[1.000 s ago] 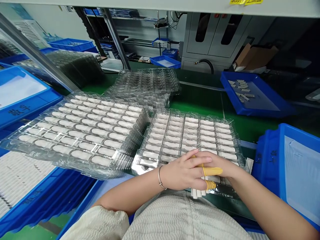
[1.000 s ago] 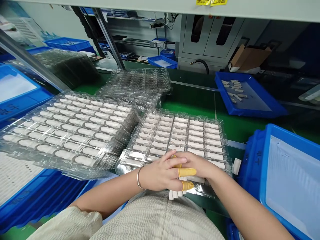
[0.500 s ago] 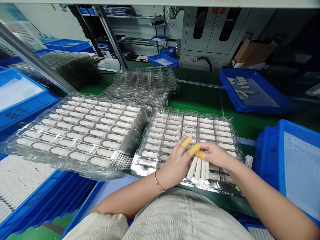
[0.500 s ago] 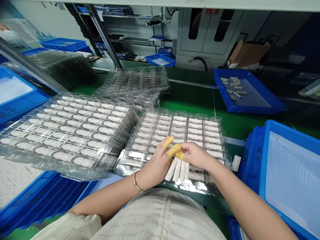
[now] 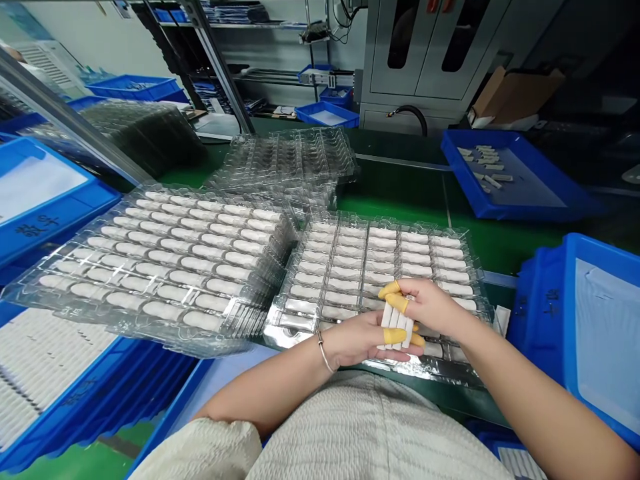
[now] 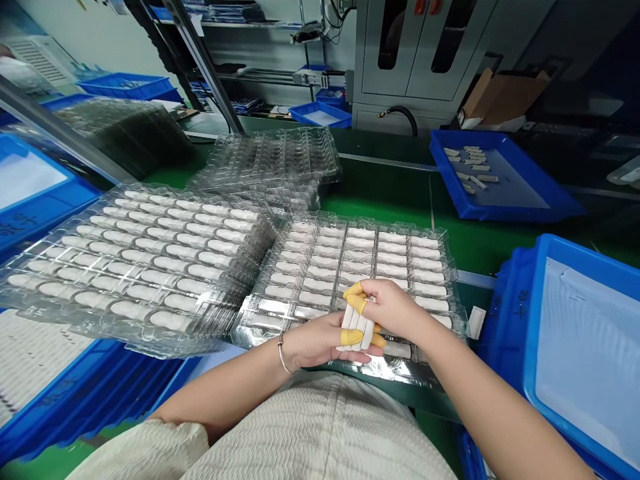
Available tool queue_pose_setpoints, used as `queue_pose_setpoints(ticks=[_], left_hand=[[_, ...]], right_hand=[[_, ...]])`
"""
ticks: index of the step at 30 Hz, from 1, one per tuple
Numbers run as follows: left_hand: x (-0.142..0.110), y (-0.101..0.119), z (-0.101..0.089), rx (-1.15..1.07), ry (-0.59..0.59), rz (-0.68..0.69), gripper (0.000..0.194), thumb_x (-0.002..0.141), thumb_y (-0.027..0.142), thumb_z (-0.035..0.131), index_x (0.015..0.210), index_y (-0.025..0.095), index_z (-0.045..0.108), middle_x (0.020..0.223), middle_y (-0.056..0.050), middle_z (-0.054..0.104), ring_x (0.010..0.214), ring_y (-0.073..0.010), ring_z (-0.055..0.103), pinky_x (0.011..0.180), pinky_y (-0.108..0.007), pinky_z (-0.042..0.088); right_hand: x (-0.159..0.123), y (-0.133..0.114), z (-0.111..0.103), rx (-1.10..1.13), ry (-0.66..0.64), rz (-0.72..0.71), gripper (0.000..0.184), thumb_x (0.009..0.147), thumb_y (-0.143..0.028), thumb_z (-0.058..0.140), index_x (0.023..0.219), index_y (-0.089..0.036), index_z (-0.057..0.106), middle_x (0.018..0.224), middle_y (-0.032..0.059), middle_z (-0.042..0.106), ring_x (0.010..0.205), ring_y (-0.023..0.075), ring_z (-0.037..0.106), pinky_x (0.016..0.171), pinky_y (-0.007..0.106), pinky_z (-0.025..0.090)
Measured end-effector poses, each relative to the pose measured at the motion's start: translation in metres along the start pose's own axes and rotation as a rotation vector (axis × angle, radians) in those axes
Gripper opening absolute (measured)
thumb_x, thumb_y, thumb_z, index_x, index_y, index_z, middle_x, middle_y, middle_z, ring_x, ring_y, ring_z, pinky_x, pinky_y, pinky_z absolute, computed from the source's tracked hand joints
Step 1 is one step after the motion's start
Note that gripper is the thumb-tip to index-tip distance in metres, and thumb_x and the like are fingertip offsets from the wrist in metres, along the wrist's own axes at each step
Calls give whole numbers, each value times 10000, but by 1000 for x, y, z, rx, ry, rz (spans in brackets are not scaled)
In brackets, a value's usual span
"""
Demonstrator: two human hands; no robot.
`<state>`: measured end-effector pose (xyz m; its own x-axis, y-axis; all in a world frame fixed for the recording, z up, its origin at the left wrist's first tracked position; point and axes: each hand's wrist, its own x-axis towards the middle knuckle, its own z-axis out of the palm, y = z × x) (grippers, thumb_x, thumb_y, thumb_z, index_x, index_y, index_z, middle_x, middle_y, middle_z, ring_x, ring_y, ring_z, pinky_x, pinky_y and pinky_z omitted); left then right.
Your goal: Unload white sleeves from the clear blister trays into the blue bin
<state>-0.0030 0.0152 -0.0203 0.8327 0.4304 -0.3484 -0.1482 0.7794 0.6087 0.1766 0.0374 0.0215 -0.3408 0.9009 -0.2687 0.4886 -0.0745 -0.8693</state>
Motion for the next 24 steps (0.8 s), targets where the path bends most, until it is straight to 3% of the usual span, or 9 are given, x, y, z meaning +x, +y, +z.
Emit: queue_pose_setpoints(ticks=[6, 10, 12, 15, 18, 21, 24], left_hand=[[0, 3, 10, 29, 114, 7, 479, 619, 340, 893, 1014, 146, 704, 1029, -118, 731, 904, -209, 724, 819, -299, 549], [-2, 6, 13, 24, 165, 39, 529, 638, 347, 878, 1097, 166, 687, 1041, -117, 736, 902, -220, 731, 780, -289, 555], [-3, 7, 12, 37, 150, 30, 532, 651, 338, 871, 1118, 167, 682, 1057, -123, 736, 904, -221, 731, 770, -285, 556], [-5, 4, 11, 32, 106, 13, 473, 662, 340, 863, 1059, 147, 693, 1019, -127, 738, 887, -224, 730, 741, -291, 563], [-5, 0, 11, 8, 96, 15, 478, 660, 336, 864, 1060, 150, 681, 987, -125, 737, 856, -231, 732, 723, -306, 563], [-5, 1, 12, 15, 113, 60, 520, 653, 361, 865, 1086, 152, 667, 1005, -131, 724, 860, -235, 726, 741, -321, 555], [-5, 3, 12, 96, 148, 134, 531, 650, 380, 860, 1091, 164, 658, 1023, -99, 700, 866, -210, 699, 774, -324, 536]], right_hand=[[-6, 3, 4, -115, 88, -64, 212, 881, -373, 579, 992, -226, 686, 1007, 39, 702, 924, 222, 642, 790, 342, 509], [-13, 6, 5, -22, 75, 4, 496, 754, -360, 737, 1213, -270, 572, 1037, 30, 647, 835, 200, 625, 672, 310, 520], [-14, 5, 5, -39, 62, 22, 511, 691, -350, 792, 1155, -268, 593, 999, 19, 640, 806, 194, 609, 628, 288, 501], [-11, 5, 4, 50, 65, 37, 297, 759, -436, 725, 948, -217, 658, 863, 16, 644, 732, 177, 591, 598, 273, 464], [-3, 10, 3, 250, 90, 105, 438, 823, -603, 604, 823, -171, 678, 705, 21, 616, 597, 146, 535, 535, 261, 415], [0, 18, 0, 400, 211, 138, 609, 836, -730, 495, 873, -158, 700, 677, 27, 594, 539, 124, 469, 489, 249, 362], [-9, 19, 0, 359, 142, -25, 557, 826, -707, 559, 950, -184, 705, 775, 37, 600, 652, 155, 528, 573, 271, 436]])
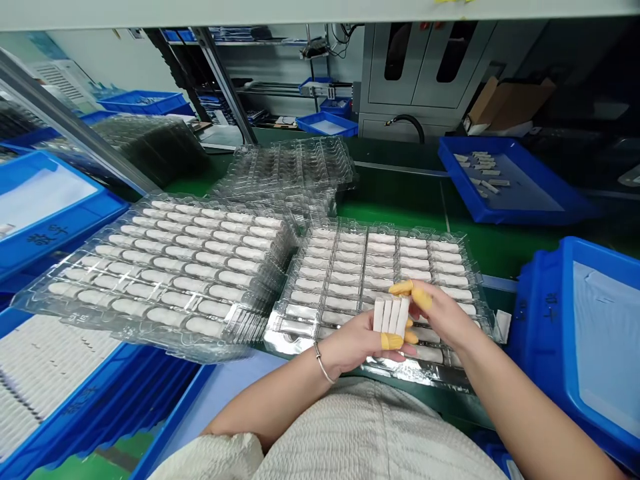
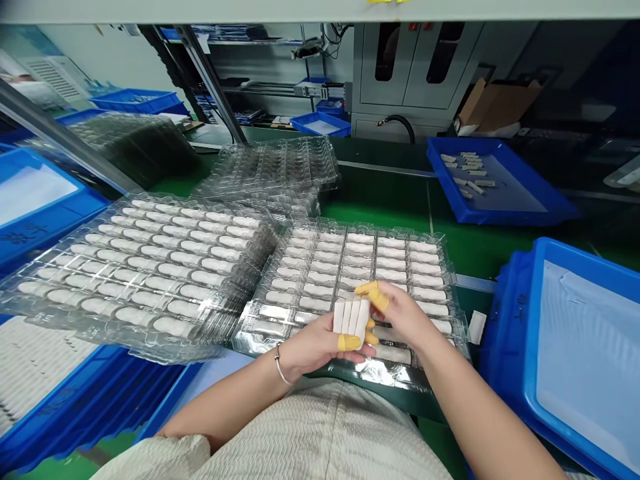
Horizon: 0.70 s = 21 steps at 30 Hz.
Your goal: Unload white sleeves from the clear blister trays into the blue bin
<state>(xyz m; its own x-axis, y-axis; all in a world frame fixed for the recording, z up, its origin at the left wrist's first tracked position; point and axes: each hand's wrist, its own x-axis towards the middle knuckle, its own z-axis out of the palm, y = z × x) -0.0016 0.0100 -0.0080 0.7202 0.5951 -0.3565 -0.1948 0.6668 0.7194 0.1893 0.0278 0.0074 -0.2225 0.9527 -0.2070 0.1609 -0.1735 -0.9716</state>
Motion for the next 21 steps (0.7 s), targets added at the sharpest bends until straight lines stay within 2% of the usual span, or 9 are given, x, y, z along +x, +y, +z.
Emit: queue_pose_setpoints(ticks=[2, 5, 8, 11, 14, 21], left_hand=[[1, 2, -2, 121, 25, 85, 449, 660, 359, 848, 1018, 163, 663, 937, -44, 678, 819, -162, 652, 768, -293, 508], [2, 3, -6, 360, 79, 228, 310, 685, 335, 814, 864, 145, 646, 789, 12, 604, 723, -113, 542, 698, -244, 444], [2, 5, -12, 612, 150, 319, 264, 701, 316, 787, 842, 145, 644, 781, 8, 582, 709, -122, 504, 660, -244, 414], [3, 8, -16, 822, 113, 442, 160, 758, 262, 730, 863, 158, 669, 808, -15, 608, 747, -149, 528, 680, -259, 417], [3, 11, -18, 918, 73, 534, 93, 798, 222, 690, 867, 162, 680, 820, -29, 622, 762, -159, 547, 695, -263, 422], [4, 13, -17, 952, 71, 546, 100, 802, 256, 694, 807, 163, 657, 771, -15, 586, 725, -148, 527, 667, -245, 412]], right_hand=[[-10, -3, 2, -136, -85, -147, 418, 793, -606, 687, 916, -208, 710, 881, 48, 597, 814, 197, 570, 699, 303, 488], [-23, -6, 7, -304, -62, -303, 244, 809, -459, 739, 930, -247, 727, 990, 56, 584, 949, 224, 570, 825, 332, 499], [-29, -7, 9, -382, -39, -395, 225, 842, -386, 726, 1055, -312, 727, 1070, 57, 584, 1026, 238, 567, 897, 364, 494], [-31, -5, 9, -450, -37, -481, 254, 860, -352, 713, 1114, -356, 710, 1113, 54, 584, 1069, 244, 559, 923, 377, 487], [-32, -5, 9, -478, -31, -555, 298, 877, -325, 697, 1168, -386, 681, 1113, 42, 589, 1067, 231, 564, 928, 363, 482], [-33, -3, 9, -516, -11, -606, 307, 890, -302, 680, 1188, -374, 668, 1095, 46, 588, 1077, 229, 557, 933, 365, 477]])
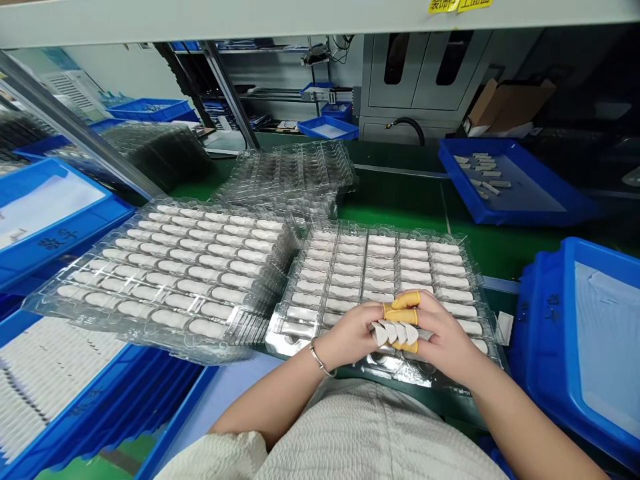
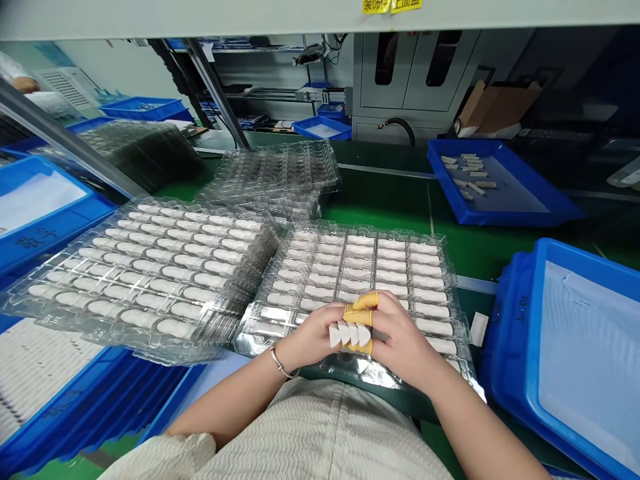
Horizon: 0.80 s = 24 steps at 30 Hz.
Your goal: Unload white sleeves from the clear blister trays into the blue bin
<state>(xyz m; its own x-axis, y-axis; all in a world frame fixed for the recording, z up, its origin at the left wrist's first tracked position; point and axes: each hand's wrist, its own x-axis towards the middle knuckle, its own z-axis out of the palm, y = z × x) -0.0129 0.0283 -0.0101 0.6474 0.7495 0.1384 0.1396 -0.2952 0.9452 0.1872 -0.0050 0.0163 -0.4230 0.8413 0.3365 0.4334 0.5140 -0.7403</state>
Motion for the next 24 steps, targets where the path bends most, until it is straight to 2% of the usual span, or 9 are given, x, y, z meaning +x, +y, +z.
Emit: queue_pose_setpoints(ticks=[10, 14, 17, 21, 24], left_hand=[[1, 0, 0, -50, -17, 24, 79, 802, 234, 669, 787, 165, 633, 761, -5, 579, 732, -145, 524, 679, -246, 408], [1, -1, 0, -59, -19, -13, 98, 781, 246, 692, 827, 169, 651, 786, -12, 595, 746, -155, 537, 689, -254, 417], [1, 2, 1, -26, -10, -96, 122, 769, 250, 703, 853, 170, 666, 797, -15, 609, 739, -157, 538, 666, -255, 416], [0, 8, 4, -101, 72, -224, 214, 757, 294, 729, 924, 174, 667, 870, -25, 660, 769, -168, 584, 673, -260, 452], [-3, 12, 5, -107, 191, -205, 290, 773, 280, 718, 1045, 196, 664, 1011, -50, 694, 908, -202, 629, 804, -298, 489]], right_hand=[[0, 2, 1, 3, -15, 34, 298, 882, -318, 687, 1173, -381, 675, 1091, 50, 588, 1052, 236, 577, 904, 373, 503], [-1, 0, 1, 40, -24, 69, 313, 874, -337, 695, 1184, -368, 662, 1114, 56, 577, 1070, 245, 570, 922, 385, 498], [0, -1, 1, 84, -21, 144, 299, 865, -354, 706, 1161, -349, 666, 1133, 59, 573, 1093, 246, 560, 947, 383, 489], [3, 1, -1, 172, 51, 243, 211, 842, -421, 717, 1018, -305, 711, 1031, 51, 587, 997, 232, 579, 885, 354, 507], [3, 8, -2, 293, 112, 312, 268, 803, -496, 733, 947, -271, 719, 952, 45, 579, 918, 223, 588, 811, 328, 518]])
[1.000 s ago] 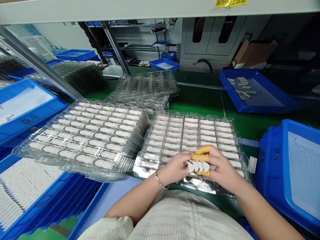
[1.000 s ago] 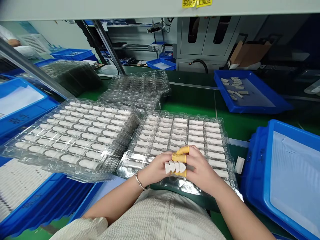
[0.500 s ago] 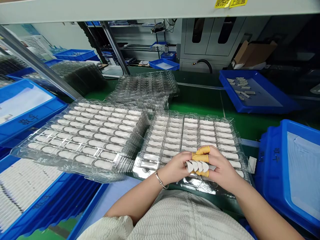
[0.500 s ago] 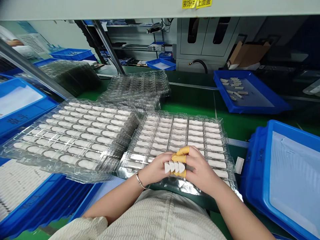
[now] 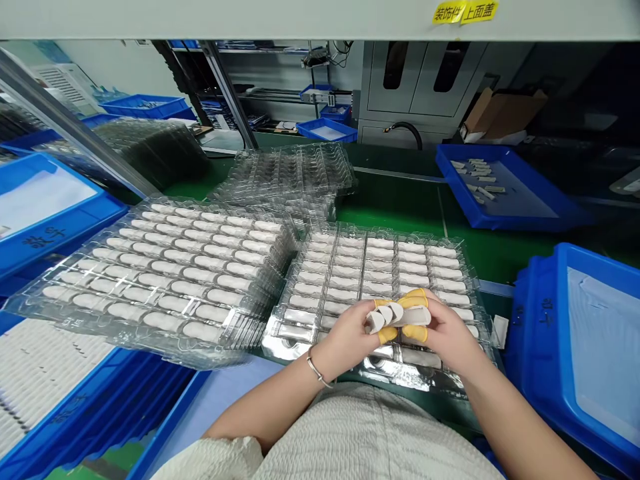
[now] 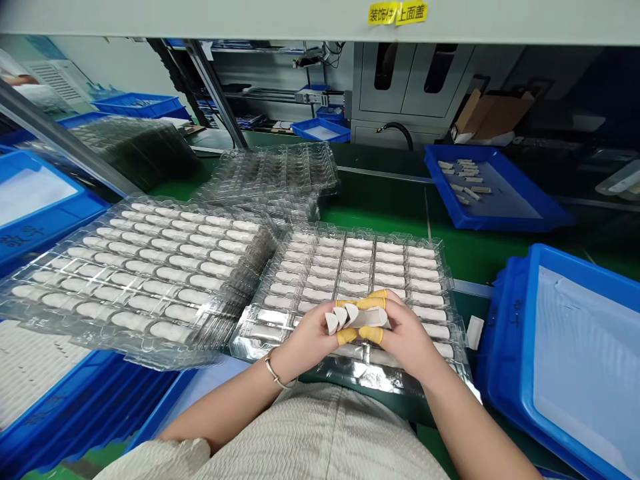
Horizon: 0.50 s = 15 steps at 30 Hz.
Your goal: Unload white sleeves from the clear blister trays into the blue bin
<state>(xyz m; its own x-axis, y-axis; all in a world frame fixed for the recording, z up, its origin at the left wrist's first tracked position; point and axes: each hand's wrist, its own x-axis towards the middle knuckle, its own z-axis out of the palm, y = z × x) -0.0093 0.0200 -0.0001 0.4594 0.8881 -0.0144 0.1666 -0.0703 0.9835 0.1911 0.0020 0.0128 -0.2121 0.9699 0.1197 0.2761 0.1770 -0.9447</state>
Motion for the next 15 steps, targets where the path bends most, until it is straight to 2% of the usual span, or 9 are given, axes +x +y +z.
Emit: queue_pose_setpoints(ticks=[3, 7, 11, 15], left_hand=[[-4, 2, -1, 128, 66, 102, 277, 794, 220, 684, 1071, 208, 664, 1046, -64, 696, 984, -221, 629, 869, -326, 488], [-8, 3, -3, 267, 95, 218, 269, 810, 166, 634, 1073, 210, 668, 1003, -68, 694, 954, -214, 640, 850, -322, 506], [-13, 0, -5, 355, 104, 309, 267, 838, 205, 628, 1102, 199, 667, 990, -94, 695, 930, -222, 653, 818, -331, 527], [-19, -6, -7, 489, 136, 430, 287, 865, 247, 613, 1139, 178, 662, 1037, -151, 701, 984, -260, 655, 866, -383, 534]], right_hand=[[-1, 12, 0, 152, 4, 112, 337, 761, -522, 762, 969, -262, 709, 944, 37, 591, 890, 220, 606, 780, 320, 525], [-6, 29, 3, 336, 2, 249, 455, 698, -533, 809, 1040, -265, 674, 975, 36, 640, 897, 226, 622, 791, 340, 530], [-7, 34, 9, 474, 19, 299, 541, 609, -570, 852, 1008, -260, 659, 951, 31, 667, 857, 219, 628, 779, 347, 521], [-5, 29, 13, 565, 11, 316, 534, 579, -543, 879, 960, -250, 646, 898, 28, 679, 809, 204, 639, 758, 341, 523]])
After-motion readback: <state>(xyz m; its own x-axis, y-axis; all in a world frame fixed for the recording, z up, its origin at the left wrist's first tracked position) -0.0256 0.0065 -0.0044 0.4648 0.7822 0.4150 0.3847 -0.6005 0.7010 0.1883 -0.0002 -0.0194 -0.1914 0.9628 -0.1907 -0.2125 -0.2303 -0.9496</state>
